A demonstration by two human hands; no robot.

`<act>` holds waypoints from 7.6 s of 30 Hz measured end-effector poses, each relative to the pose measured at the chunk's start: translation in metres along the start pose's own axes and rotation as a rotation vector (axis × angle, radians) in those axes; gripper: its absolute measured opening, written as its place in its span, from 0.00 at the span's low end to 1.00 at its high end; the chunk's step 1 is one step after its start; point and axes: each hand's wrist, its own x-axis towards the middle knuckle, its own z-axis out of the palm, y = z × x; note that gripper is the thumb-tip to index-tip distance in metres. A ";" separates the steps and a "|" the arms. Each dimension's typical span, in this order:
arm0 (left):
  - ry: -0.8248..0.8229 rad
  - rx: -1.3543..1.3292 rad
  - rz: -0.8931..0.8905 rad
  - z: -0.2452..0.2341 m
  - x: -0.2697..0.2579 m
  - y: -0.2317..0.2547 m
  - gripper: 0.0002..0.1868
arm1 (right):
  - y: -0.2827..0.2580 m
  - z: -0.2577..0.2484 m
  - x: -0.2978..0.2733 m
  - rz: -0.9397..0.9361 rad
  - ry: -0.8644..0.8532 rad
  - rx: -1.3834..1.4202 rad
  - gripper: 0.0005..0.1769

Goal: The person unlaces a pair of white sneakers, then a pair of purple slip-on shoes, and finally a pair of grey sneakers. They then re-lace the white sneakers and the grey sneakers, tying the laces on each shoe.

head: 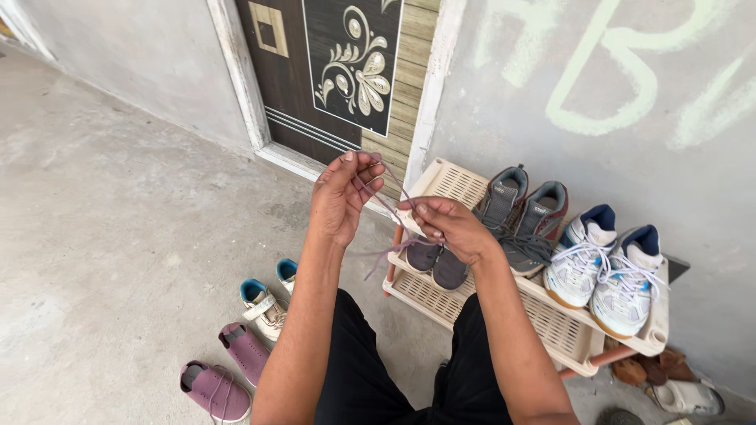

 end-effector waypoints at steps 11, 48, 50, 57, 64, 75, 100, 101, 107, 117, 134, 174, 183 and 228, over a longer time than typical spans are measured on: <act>0.126 0.119 0.340 0.038 0.031 0.102 0.11 | 0.092 -0.032 0.050 0.106 -0.014 0.092 0.13; 0.794 0.897 0.169 -0.180 -0.088 0.115 0.11 | 0.151 -0.001 0.067 0.365 0.095 0.103 0.13; 0.975 1.013 0.109 -0.214 -0.121 0.109 0.10 | 0.173 0.005 0.086 0.358 0.082 0.111 0.12; 1.237 0.505 0.208 -0.320 -0.262 0.079 0.09 | 0.239 0.072 0.157 0.430 0.073 0.050 0.09; 1.530 0.368 0.196 -0.385 -0.382 -0.024 0.09 | 0.357 0.169 0.196 0.360 -0.225 -0.407 0.07; 1.540 0.322 0.212 -0.424 -0.377 -0.053 0.09 | 0.421 0.223 0.197 0.559 -0.252 -0.555 0.08; 0.871 -0.412 0.255 -0.387 -0.296 -0.079 0.27 | 0.361 0.266 0.129 -0.497 -0.800 -1.043 0.33; 0.958 -0.261 0.234 -0.376 -0.283 -0.067 0.26 | 0.362 0.262 0.131 -0.348 -0.731 -1.062 0.31; 0.837 0.958 0.399 -0.299 -0.221 -0.036 0.24 | 0.381 0.216 0.161 0.613 -0.296 -0.139 0.23; 0.655 0.284 0.149 -0.235 -0.134 -0.108 0.19 | 0.283 0.124 0.117 0.147 -0.018 -0.095 0.13; 0.245 0.435 -0.631 -0.062 -0.110 -0.306 0.12 | 0.106 -0.164 -0.155 -0.171 1.040 -0.441 0.15; 0.128 0.422 -0.122 -0.023 -0.007 -0.181 0.10 | 0.011 -0.135 -0.155 0.034 0.488 -0.491 0.11; -0.250 0.975 0.110 -0.011 -0.043 -0.148 0.34 | 0.045 -0.078 -0.138 -0.043 0.230 -0.217 0.07; -0.405 1.360 -0.054 0.060 0.056 -0.410 0.21 | 0.085 -0.146 -0.225 -0.263 1.184 0.179 0.12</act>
